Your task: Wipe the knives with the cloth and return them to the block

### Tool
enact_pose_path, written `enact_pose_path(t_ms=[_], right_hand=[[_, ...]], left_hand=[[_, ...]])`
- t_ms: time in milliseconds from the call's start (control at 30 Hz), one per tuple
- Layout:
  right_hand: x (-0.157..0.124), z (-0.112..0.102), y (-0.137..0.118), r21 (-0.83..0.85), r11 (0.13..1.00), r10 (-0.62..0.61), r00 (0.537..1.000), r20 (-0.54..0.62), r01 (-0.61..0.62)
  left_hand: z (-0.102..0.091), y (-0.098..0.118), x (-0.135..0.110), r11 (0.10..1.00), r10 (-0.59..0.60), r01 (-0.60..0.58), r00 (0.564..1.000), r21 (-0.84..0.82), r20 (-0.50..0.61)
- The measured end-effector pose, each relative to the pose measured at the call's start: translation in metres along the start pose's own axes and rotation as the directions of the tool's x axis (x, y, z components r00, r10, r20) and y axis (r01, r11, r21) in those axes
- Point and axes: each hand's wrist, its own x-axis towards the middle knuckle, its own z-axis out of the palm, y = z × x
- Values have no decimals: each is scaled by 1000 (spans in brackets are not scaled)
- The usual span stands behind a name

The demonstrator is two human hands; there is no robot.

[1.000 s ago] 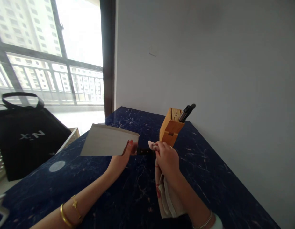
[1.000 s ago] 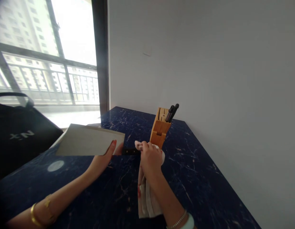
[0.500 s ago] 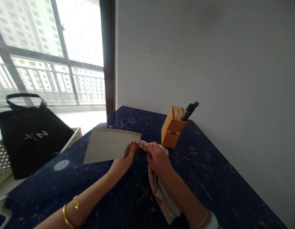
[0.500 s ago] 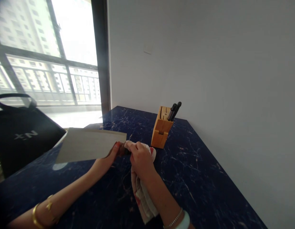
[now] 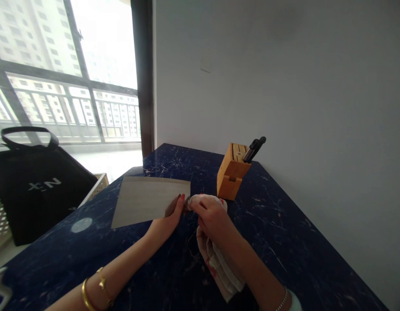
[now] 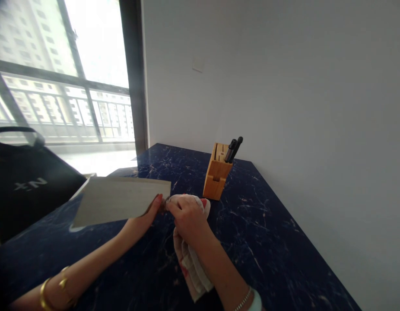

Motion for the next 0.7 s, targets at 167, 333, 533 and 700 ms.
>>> enact_pose_path(t_ms=[167,333,533,700], right_hand=[[0,-1,-3,14,1000,25,1000,-7,-25],[-9,-1,-7,75,992,108,994,-24,-106],[-14,0,-6,57,989,143,989,-41,-140],[-14,-1,-6,52,988,148,989,-16,-147]], left_hand=[[0,1,-2,999,-30,30,999,-28,11],[2,3,-3,1000,9,-8,998,-11,60],[5,7,-7,1000,-9,9,996,-5,87],[6,5,-6,1000,-7,4,996,31,85]])
